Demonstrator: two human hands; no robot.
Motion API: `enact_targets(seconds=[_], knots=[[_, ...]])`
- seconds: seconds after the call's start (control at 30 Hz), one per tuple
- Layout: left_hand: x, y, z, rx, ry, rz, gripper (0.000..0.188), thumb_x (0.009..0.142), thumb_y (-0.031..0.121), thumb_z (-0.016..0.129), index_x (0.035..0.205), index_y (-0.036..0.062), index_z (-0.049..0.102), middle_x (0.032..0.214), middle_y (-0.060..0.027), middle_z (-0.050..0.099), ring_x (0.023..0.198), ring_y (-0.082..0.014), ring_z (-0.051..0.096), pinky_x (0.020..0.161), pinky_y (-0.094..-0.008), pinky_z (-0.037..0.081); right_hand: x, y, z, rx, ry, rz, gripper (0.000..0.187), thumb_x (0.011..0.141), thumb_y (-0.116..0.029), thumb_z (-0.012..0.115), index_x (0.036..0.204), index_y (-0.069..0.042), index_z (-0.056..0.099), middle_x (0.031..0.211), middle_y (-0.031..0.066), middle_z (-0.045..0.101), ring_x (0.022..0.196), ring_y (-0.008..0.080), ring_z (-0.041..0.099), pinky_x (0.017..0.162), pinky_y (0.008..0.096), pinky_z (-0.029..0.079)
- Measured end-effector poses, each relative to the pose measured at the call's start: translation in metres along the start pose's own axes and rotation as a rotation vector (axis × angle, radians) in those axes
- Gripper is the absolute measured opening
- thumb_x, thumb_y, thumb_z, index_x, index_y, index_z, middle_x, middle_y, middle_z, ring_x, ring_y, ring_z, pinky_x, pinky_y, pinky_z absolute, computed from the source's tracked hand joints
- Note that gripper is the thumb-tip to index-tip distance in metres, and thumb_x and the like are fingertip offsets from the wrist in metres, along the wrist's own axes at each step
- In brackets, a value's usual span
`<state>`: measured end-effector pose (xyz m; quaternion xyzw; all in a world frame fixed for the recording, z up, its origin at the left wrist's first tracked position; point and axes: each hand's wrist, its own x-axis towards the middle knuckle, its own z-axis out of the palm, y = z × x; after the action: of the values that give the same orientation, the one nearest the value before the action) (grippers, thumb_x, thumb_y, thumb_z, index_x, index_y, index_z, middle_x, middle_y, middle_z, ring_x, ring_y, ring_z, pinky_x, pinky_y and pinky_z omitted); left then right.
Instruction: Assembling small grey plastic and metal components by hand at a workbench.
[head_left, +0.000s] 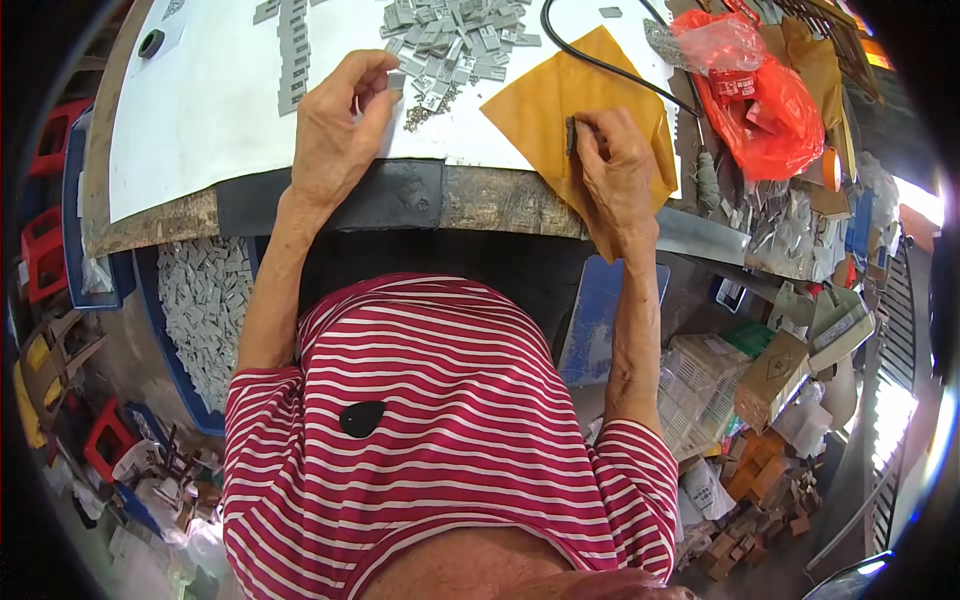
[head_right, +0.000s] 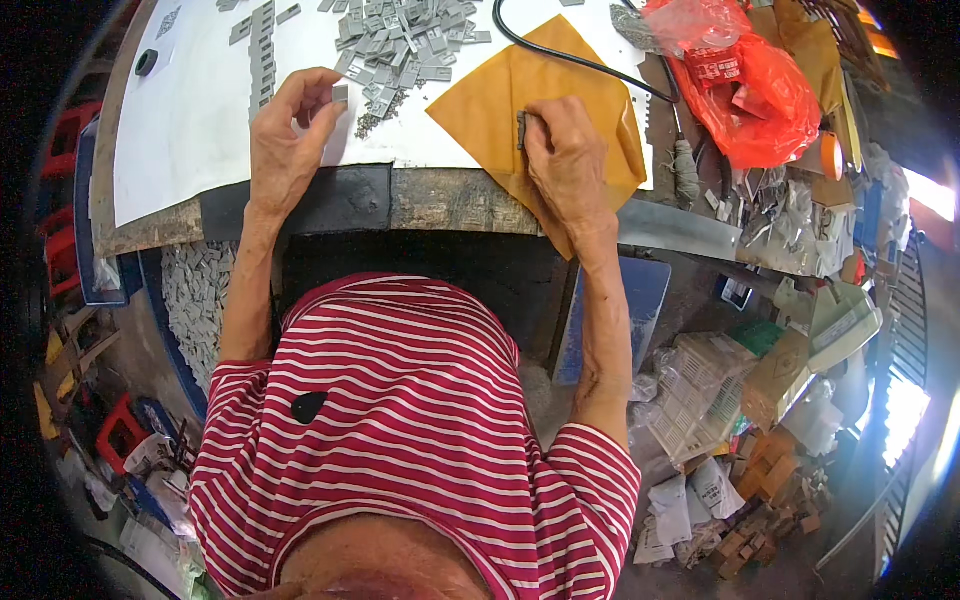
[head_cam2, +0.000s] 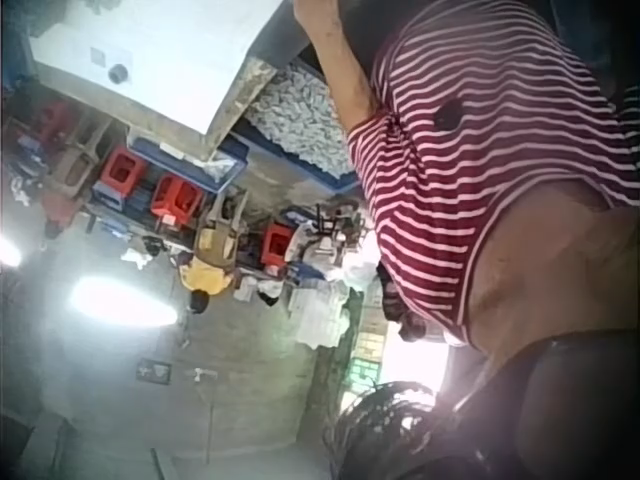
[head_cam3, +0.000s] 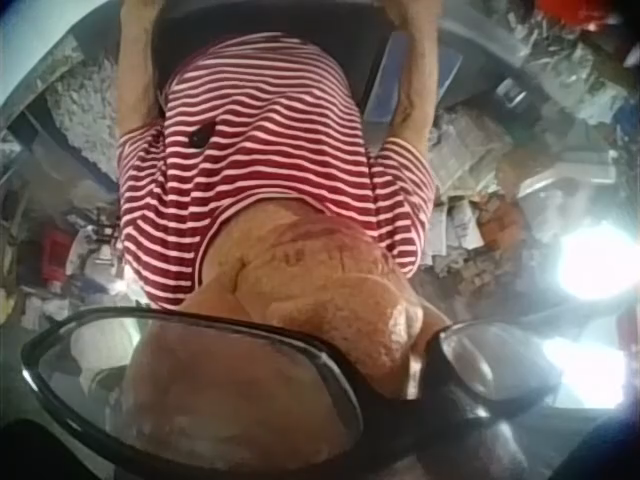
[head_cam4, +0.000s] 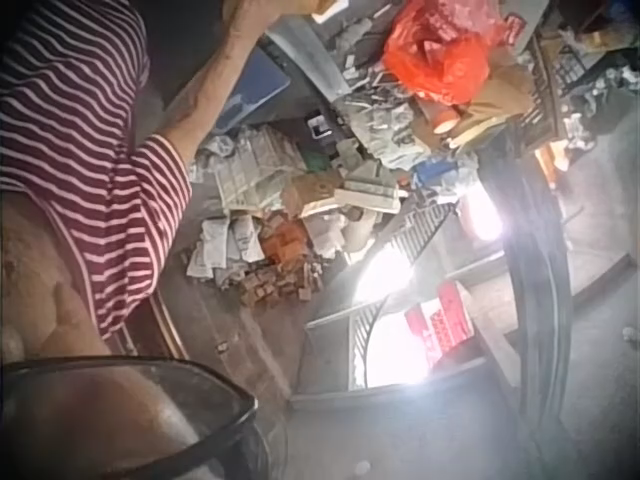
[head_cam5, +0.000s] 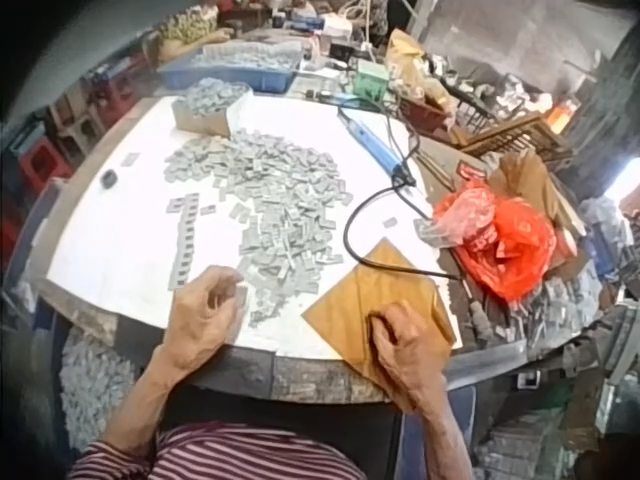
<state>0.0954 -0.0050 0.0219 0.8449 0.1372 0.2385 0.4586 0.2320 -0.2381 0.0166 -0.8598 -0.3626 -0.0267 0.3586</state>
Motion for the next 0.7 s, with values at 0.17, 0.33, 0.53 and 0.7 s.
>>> enact_targets(seconds=[0.17, 0.33, 0.53, 0.7], knots=[[-0.009, 0.01, -0.002, -0.024, -0.035, -0.052, 0.022, 0.078, 0.005, 0.06, 0.099, 0.0013, 0.058, 0.077, -0.0017, 0.058, 0.068, -0.0073, 0.05, 0.063, -0.0208, 0.042, 0.005, -0.004, 0.0, -0.25, -0.081, -0.206, 0.008, 0.075, -0.002, 0.056, 0.082, -0.003, 0.053, 0.077, 0.0123, 0.05, 0.067, 0.0315, 0.055, 0.056, 0.039, 0.044], [-0.012, 0.015, -0.003, -0.029, -0.04, -0.006, 0.022, 0.077, 0.004, 0.061, 0.099, 0.003, 0.059, 0.076, -0.0009, 0.057, 0.067, -0.0071, 0.05, 0.062, -0.0206, 0.042, 0.008, -0.002, -0.005, -0.335, -0.167, -0.268, 0.008, 0.078, 0.0, 0.055, 0.085, -0.002, 0.053, 0.079, 0.0126, 0.052, 0.065, 0.0324, 0.055, 0.057, 0.0373, 0.045], [-0.014, 0.014, -0.005, -0.024, -0.051, 0.008, 0.022, 0.077, 0.003, 0.06, 0.098, 0.0038, 0.059, 0.076, -0.0009, 0.058, 0.067, -0.007, 0.051, 0.063, -0.0205, 0.042, 0.014, 0.002, -0.009, -0.348, -0.262, -0.328, 0.007, 0.079, -0.001, 0.053, 0.085, -0.003, 0.051, 0.078, 0.0131, 0.05, 0.068, 0.0328, 0.054, 0.057, 0.0383, 0.045], [-0.017, 0.013, -0.005, -0.033, -0.049, -0.015, 0.022, 0.077, 0.002, 0.06, 0.098, 0.0039, 0.059, 0.076, -0.001, 0.058, 0.067, -0.0069, 0.051, 0.063, -0.0204, 0.042, 0.017, -0.003, -0.01, -0.415, -0.329, -0.356, 0.006, 0.074, 0.0, 0.048, 0.08, -0.002, 0.044, 0.078, 0.0148, 0.046, 0.071, 0.0323, 0.054, 0.06, 0.0397, 0.045]])
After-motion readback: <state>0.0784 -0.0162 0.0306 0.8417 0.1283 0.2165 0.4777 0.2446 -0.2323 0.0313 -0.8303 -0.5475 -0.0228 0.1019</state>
